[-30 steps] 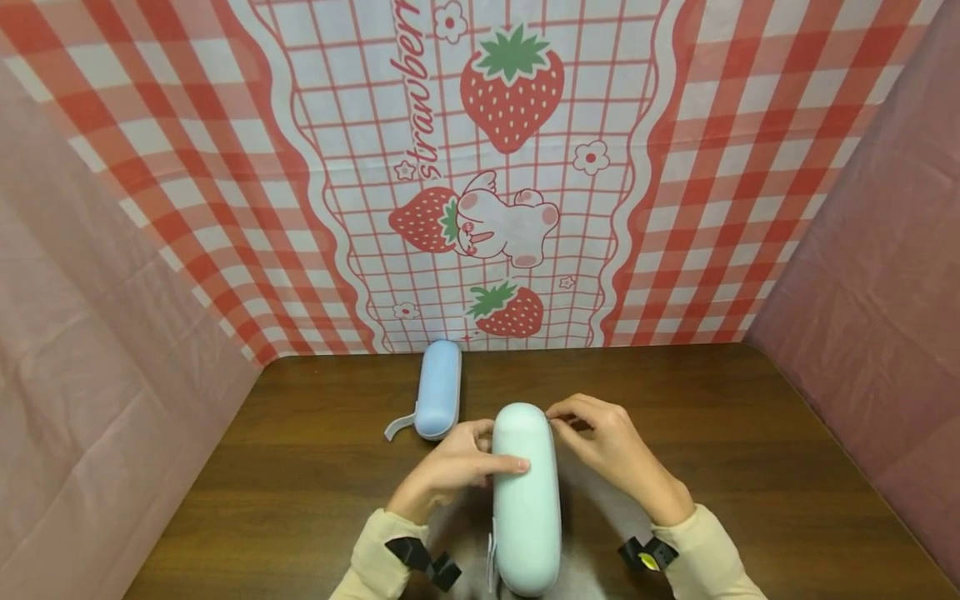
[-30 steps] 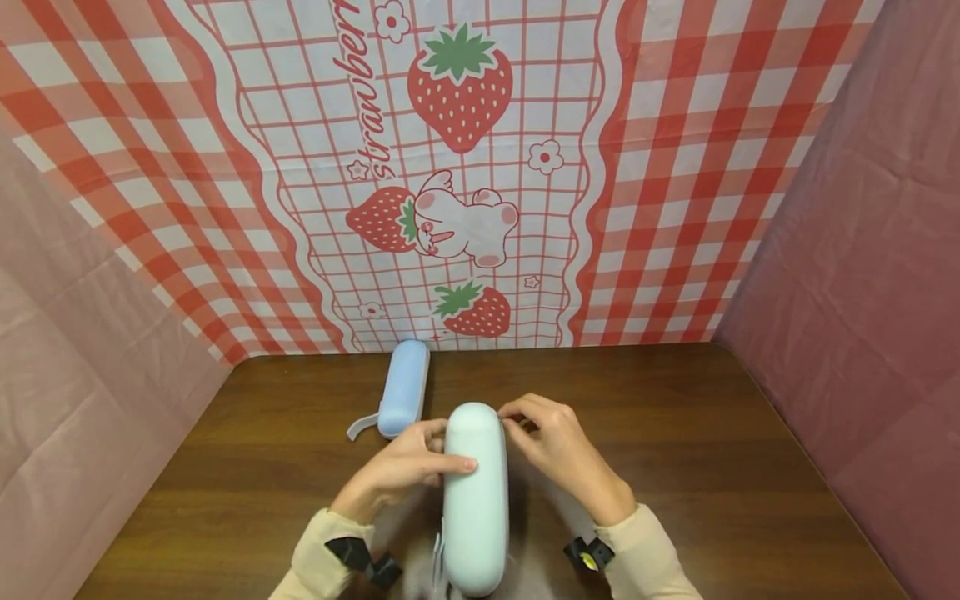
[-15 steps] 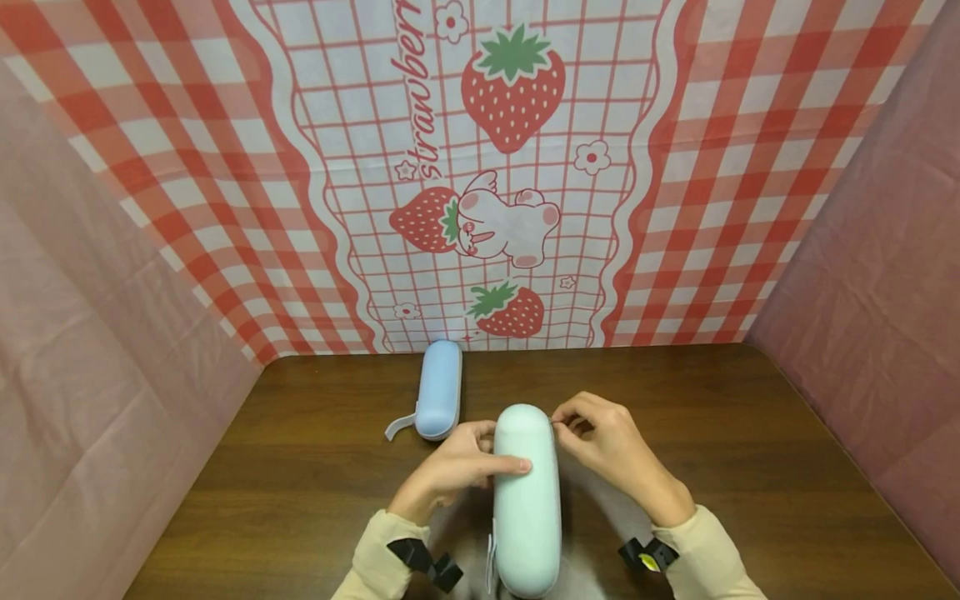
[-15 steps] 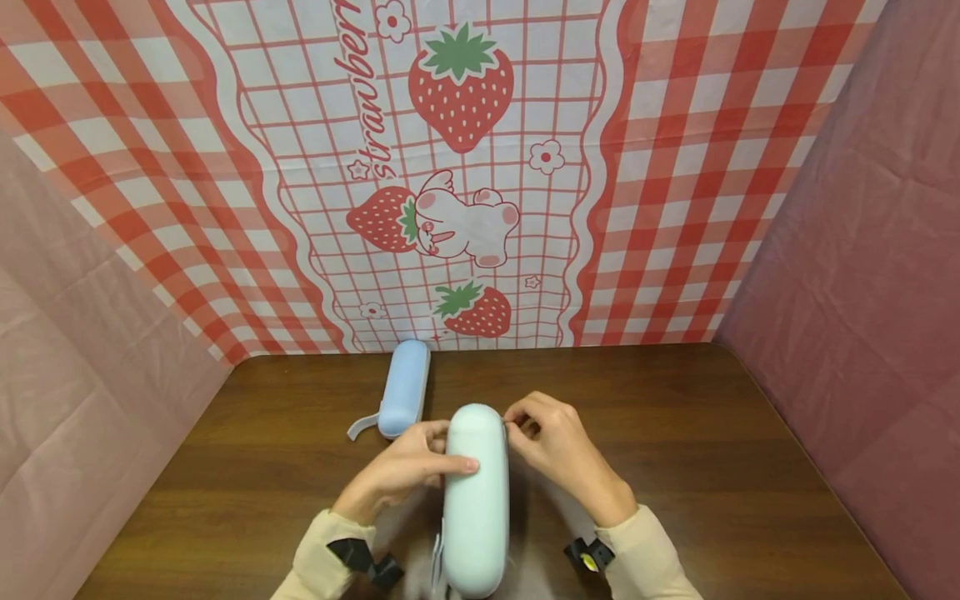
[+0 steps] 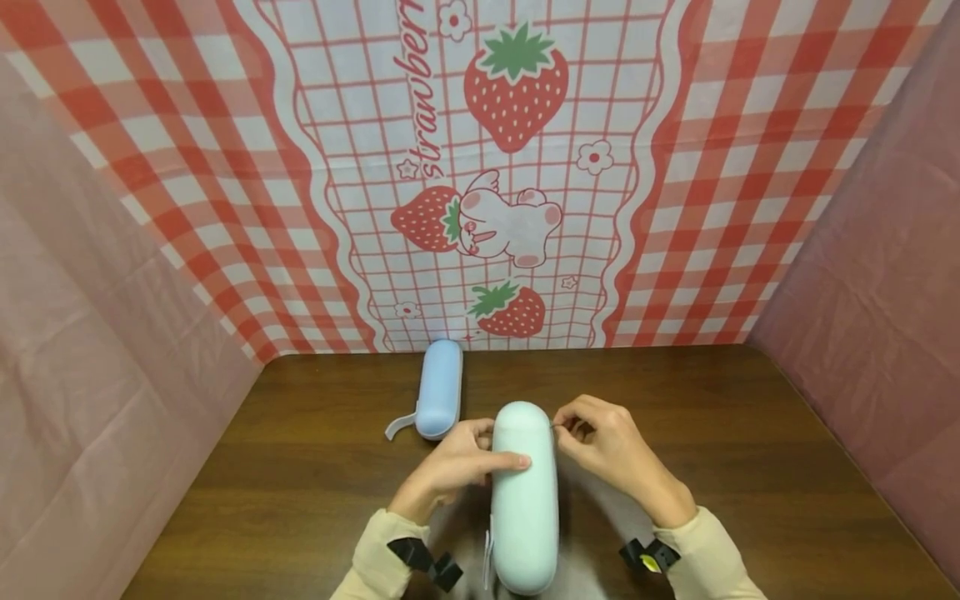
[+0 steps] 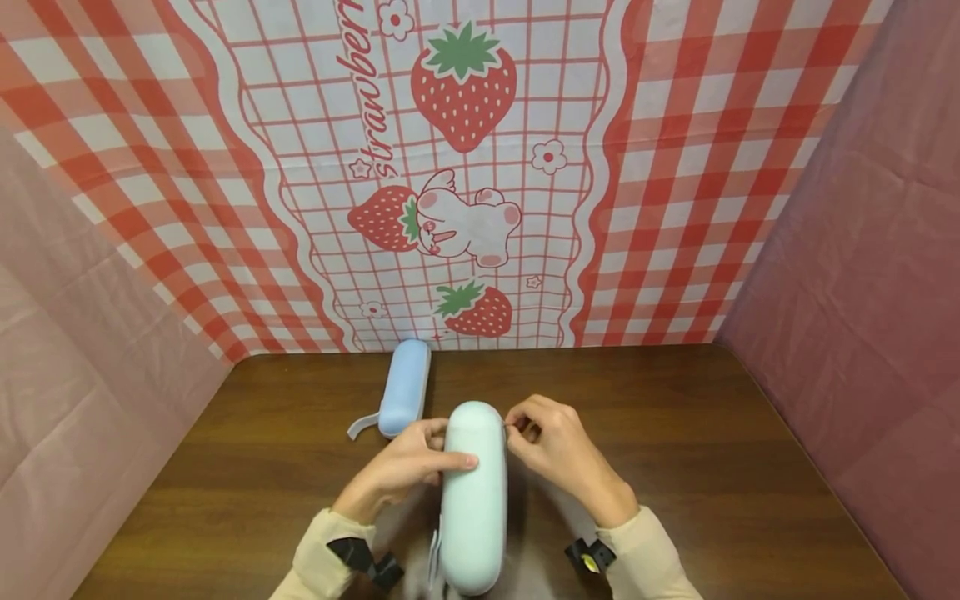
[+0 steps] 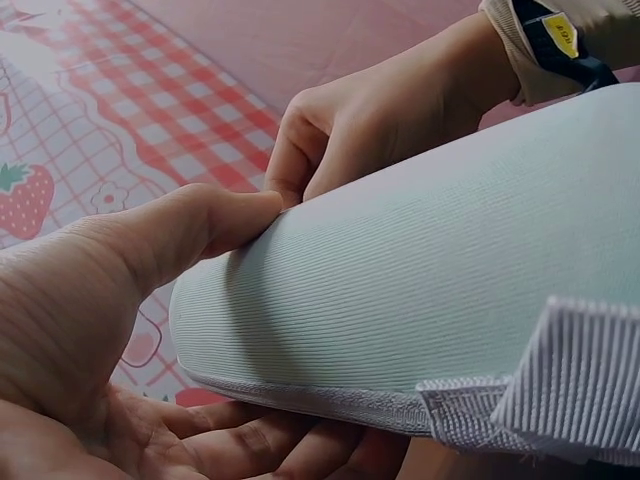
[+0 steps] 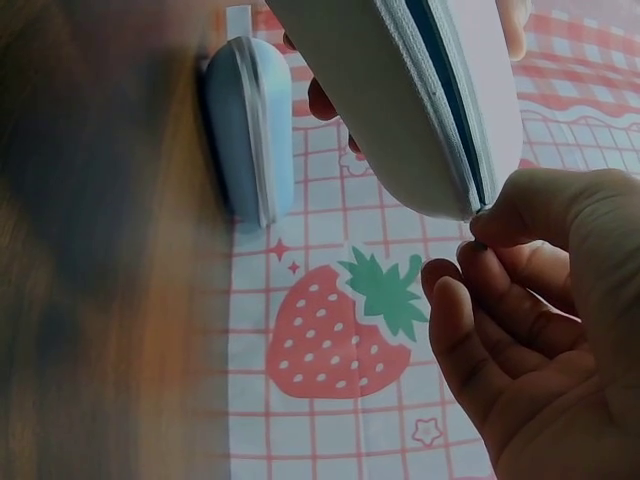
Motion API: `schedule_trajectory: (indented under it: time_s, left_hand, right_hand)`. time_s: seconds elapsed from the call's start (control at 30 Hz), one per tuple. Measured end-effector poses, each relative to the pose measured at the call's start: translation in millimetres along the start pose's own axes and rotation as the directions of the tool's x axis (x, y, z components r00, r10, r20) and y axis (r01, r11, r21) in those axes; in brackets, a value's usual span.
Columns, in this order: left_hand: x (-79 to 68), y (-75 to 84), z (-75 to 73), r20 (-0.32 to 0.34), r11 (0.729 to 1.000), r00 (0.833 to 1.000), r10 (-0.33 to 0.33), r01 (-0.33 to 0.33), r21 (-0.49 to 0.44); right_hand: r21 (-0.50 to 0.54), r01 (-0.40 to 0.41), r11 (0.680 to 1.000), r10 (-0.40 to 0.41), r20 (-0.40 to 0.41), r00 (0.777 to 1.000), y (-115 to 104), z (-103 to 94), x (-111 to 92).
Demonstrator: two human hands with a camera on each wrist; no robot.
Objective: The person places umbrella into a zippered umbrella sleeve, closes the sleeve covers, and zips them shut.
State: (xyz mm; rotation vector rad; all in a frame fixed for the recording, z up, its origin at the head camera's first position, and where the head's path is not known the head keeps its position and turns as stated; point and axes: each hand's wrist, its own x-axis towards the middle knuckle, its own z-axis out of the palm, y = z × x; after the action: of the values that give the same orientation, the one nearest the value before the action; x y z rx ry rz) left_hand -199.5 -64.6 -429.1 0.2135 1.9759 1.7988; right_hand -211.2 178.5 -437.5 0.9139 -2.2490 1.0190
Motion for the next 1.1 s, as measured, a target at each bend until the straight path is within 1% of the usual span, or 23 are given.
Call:
schedule_trajectory:
  time_s: [0.2,0.37,0.57,0.83,1.1]
  left_hand:
    - [0.2,-1.8,-1.4,0.015,1.0,1.0,0.003,-0.002,-0.019]
    - [0.8,-1.7,-1.3,0.012,1.0,1.0,0.007,-0.007,-0.022]
    - [0.3,-2.0,-0.8,0.023,1.0,1.0,0.005,-0.005,-0.03]
    - [1.0,-2.9,-1.8,0.026,0.999,1.0,0.012,-0.011,-0.033]
    - [3.5,-1.7,-5.4,-0.031,1.0,0.999,0.007,-0.008,-0.029]
  right_hand:
    - [0.005,0.013,1.0,-0.013,0.009,1.0,0.1,1.3,-1.5]
    - [0.008,0.023,1.0,-0.024,0.008,1.0,0.4,0.2,-0.6]
    - [0.011,0.012,1.0,-0.013,0.039,0.999,-0.3,-1.6,-1.5]
    - [-0.001,0.006,1.0,-0.006,0.062,0.998,-1.3,-2.2,0.2]
    - [0.036,0.003,0.999,-0.006,0.105,0.994,-2.3,0.8,0.7]
